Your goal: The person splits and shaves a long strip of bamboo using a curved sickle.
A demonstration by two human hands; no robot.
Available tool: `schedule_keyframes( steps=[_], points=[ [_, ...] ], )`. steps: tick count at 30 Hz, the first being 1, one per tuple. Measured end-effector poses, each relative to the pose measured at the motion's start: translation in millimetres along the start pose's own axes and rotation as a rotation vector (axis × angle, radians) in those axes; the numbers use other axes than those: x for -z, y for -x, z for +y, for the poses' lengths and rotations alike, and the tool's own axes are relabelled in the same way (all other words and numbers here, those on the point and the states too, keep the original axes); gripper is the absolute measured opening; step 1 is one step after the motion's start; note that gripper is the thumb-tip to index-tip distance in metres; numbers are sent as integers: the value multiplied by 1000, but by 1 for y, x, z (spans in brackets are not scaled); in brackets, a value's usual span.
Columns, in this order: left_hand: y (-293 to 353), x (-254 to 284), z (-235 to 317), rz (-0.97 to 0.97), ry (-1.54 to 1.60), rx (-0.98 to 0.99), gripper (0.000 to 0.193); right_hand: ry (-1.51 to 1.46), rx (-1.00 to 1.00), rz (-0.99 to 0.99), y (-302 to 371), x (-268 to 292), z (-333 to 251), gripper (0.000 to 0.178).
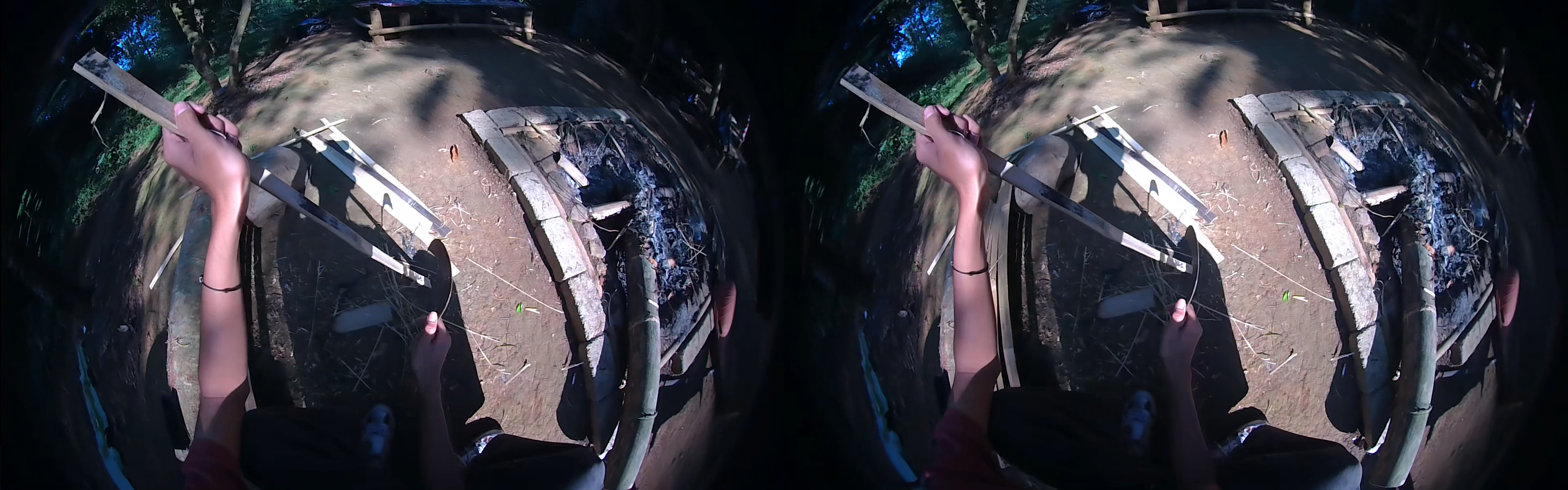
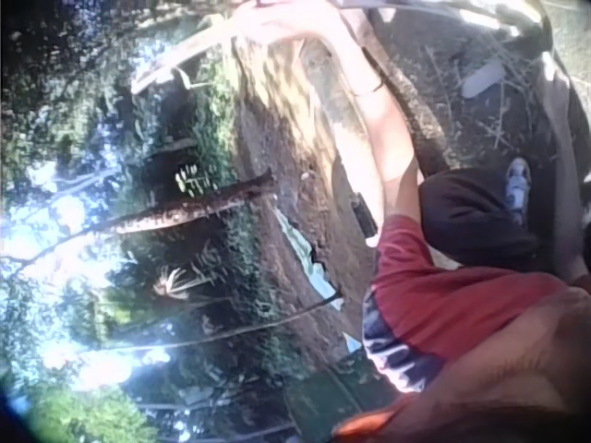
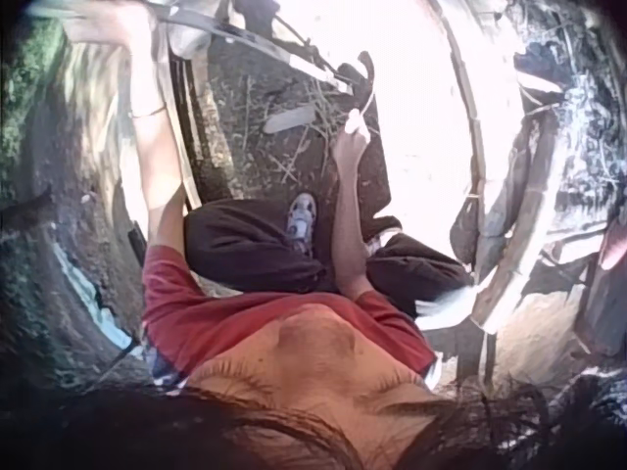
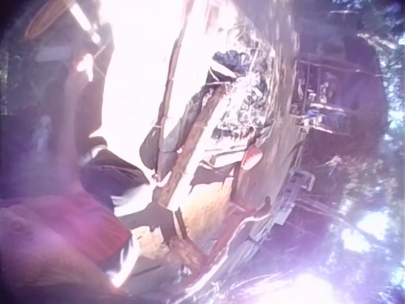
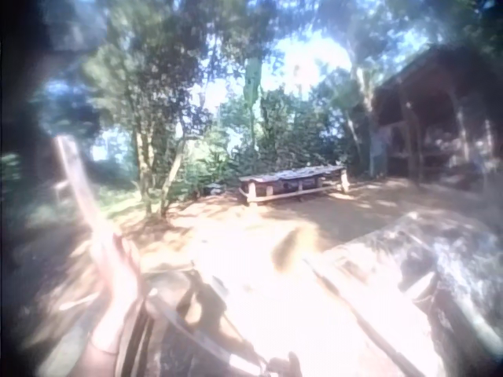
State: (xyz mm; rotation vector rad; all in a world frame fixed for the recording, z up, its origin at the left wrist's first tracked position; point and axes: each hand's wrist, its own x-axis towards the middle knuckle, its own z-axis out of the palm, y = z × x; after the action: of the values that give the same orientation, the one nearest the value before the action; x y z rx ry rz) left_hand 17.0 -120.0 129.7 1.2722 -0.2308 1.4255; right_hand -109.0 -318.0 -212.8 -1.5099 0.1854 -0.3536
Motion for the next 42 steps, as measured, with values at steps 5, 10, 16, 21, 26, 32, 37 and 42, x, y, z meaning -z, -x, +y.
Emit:
schedule_keyframes(
  steps=[5,10,16,21,26,32,37,42],
  points=[
    [5,-3,-3,73,-152,-80,31,-62,-228,-174,34,-31,-40,39],
    [3,0,-2,90,-125,-73,33,-27,-17,-276,26,-50,-64,25],
    [4,2,0,83,-28,-26,29,75,16,-271,20,-64,-54,27],
    [4,6,-2,59,-115,-6,29,107,-39,-321,14,-66,-50,32],
    [5,6,7,42,-138,19,27,231,-111,-319,7,-55,-8,28],
    [3,8,-5,55,-171,50,24,232,-196,-257,-12,-37,34,29],
    [1,13,-3,-42,-224,29,23,68,-148,-442,-7,-58,-35,24],
    [7,8,1,-75,-212,9,23,61,-67,-333,-2,-68,-34,22]
  ],
)
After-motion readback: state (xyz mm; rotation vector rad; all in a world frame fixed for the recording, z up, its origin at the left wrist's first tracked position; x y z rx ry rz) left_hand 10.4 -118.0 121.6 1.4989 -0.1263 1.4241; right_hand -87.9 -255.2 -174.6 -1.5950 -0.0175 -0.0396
